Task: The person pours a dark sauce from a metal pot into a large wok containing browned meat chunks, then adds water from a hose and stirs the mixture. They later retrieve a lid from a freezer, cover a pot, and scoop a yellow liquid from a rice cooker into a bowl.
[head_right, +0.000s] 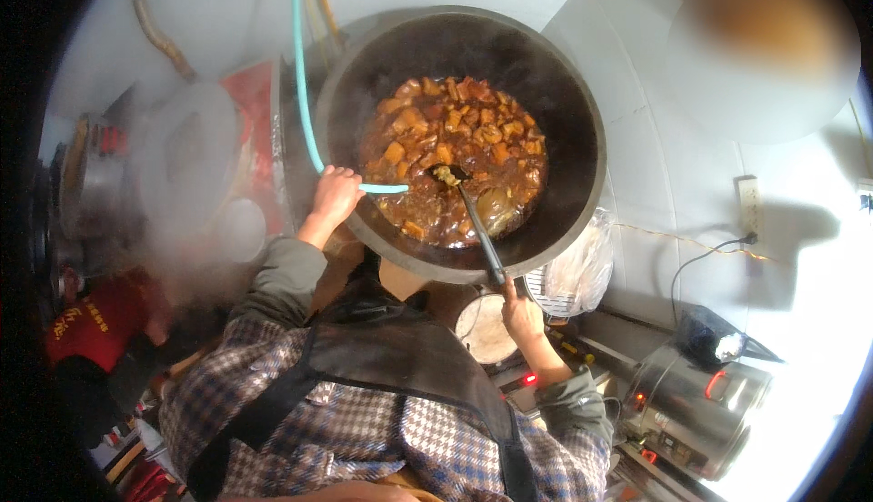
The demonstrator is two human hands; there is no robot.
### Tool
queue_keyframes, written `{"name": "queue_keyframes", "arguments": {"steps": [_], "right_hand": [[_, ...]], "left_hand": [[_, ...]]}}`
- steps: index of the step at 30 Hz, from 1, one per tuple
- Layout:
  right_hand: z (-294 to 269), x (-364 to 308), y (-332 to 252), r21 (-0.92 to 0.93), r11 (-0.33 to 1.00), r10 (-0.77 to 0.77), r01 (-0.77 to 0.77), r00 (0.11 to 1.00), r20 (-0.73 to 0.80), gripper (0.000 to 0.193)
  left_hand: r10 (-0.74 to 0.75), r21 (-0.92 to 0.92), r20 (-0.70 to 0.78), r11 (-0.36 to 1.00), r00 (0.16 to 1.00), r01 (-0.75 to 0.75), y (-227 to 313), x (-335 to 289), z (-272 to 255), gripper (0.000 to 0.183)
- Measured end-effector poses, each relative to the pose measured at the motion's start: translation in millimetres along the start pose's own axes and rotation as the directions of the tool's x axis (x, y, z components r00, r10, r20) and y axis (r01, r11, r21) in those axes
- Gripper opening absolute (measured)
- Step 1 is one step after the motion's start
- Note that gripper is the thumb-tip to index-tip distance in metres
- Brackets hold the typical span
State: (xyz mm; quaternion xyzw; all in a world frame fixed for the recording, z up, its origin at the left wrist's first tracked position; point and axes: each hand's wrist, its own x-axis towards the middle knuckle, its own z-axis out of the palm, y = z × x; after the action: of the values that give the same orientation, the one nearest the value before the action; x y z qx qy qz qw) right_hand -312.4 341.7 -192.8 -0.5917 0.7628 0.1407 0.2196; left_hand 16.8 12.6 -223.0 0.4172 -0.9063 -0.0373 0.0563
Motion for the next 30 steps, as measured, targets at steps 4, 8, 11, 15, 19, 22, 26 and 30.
{"name": "queue_keyframes", "arguments": {"steps": [4, 8, 11, 15, 19, 22, 26, 30], "right_hand": [[-24.5, -33.7, -7.4, -0.044, 0.998, -0.046, 0.044, 0.998, -0.052, 0.068], [-64.2, -51.0, -0.1, 0.006, 0.997, -0.082, 0.083, 0.99, -0.111, 0.068], [-67.6, -33.6, -8.9, 0.021, 0.999, -0.048, 0.049, 0.996, -0.07, 0.064], [-29.8, 42.3, -41.9, 0.079, 0.997, 0.007, -0.001, 0.997, -0.082, 0.055], [-7.5, 89.5, -67.1, 0.062, 0.997, 0.041, -0.037, 0.997, -0.068, 0.064], [-27.6, 108.6, -92.2, -0.016, 1.0, -0.015, 0.011, 0.965, -0.262, 0.073], [-65.2, 187.7, -169.0, 0.358, 0.916, -0.084, 0.181, 0.96, -0.269, 0.07], [-74.6, 238.5, -193.7, 0.307, 0.929, -0.124, 0.208, 0.955, -0.27, 0.034]], "left_hand": [[0.042, -0.008, 0.038, 0.999, 0.998, -0.041, 2.9, -3.2, -0.3, 0.014], [0.027, 0.004, 0.08, 1.0, 0.996, -0.027, -2.1, -3.6, -2.2, 0.014], [0.014, -0.009, 0.086, 1.0, 0.996, -0.013, -4.9, -2.4, -0.5, 0.014], [0.035, 0.011, 0.066, 0.999, 0.997, -0.035, -3.3, -4.7, 2.8, 0.016], [0.044, -0.051, 0.09, 0.998, 0.995, -0.04, -5.3, -5.8, -6.1, 0.013], [0.113, -0.03, 0.09, 0.993, 0.99, -0.111, 1.5, 1.2, -17.4, 0.017], [0.206, -0.023, 0.212, 0.978, 0.955, -0.206, 26.3, 24.4, -29.2, 0.016], [0.331, -0.303, 0.177, 0.914, 0.927, -0.268, -0.2, 77.1, -70.5, 0.03]]}}
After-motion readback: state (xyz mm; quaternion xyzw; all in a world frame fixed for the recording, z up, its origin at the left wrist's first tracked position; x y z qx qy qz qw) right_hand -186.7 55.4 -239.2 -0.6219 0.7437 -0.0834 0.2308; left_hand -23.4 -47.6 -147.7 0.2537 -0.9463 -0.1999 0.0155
